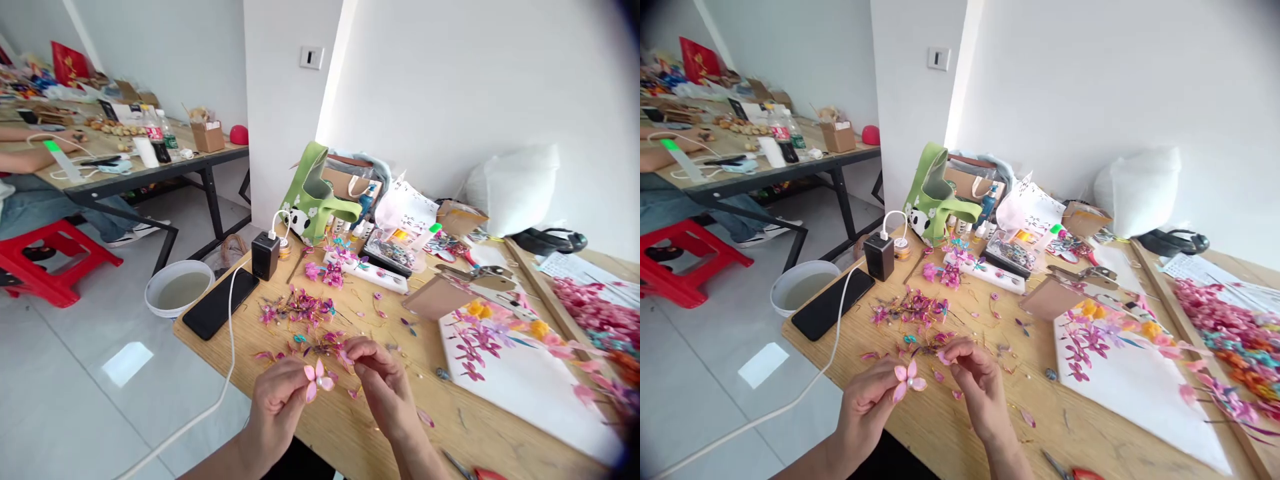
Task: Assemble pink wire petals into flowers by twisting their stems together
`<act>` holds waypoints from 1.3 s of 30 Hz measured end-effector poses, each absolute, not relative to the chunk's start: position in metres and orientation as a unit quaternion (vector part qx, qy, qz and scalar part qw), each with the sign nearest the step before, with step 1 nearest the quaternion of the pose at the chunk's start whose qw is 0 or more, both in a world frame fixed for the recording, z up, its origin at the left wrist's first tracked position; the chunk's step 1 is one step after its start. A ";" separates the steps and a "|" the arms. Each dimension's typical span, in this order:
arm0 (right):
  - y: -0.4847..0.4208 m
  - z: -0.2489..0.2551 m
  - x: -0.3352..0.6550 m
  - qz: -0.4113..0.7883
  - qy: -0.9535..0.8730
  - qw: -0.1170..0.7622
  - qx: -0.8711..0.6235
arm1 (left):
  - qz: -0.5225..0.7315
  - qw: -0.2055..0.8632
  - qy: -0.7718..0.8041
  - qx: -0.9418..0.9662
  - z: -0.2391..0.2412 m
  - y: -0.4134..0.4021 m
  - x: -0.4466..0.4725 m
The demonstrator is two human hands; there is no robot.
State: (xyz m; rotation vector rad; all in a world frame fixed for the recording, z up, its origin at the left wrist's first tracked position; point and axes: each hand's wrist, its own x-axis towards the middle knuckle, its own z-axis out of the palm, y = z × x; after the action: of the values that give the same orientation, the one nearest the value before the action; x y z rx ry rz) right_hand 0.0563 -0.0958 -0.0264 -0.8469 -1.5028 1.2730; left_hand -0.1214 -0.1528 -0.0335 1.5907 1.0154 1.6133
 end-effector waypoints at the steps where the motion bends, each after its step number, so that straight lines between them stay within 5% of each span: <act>1: -0.099 -0.026 0.059 0.526 -0.608 0.482 -0.348 | 0.614 0.340 0.389 0.596 -0.033 -0.151 -0.121; 9: -0.101 -0.014 0.083 0.513 -0.526 0.505 -0.454 | 0.605 0.493 0.389 0.490 -0.025 -0.106 -0.086; 39: -0.074 -0.022 0.087 0.675 -0.339 0.582 -0.299 | 0.615 0.490 0.378 0.488 -0.041 -0.043 -0.040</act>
State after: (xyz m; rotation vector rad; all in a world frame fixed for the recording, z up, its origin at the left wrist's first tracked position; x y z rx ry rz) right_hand 0.0870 -0.0737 -0.0222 -0.6982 -0.7926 1.5769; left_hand -0.0401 -0.0435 -0.0412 1.1859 0.9191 1.4951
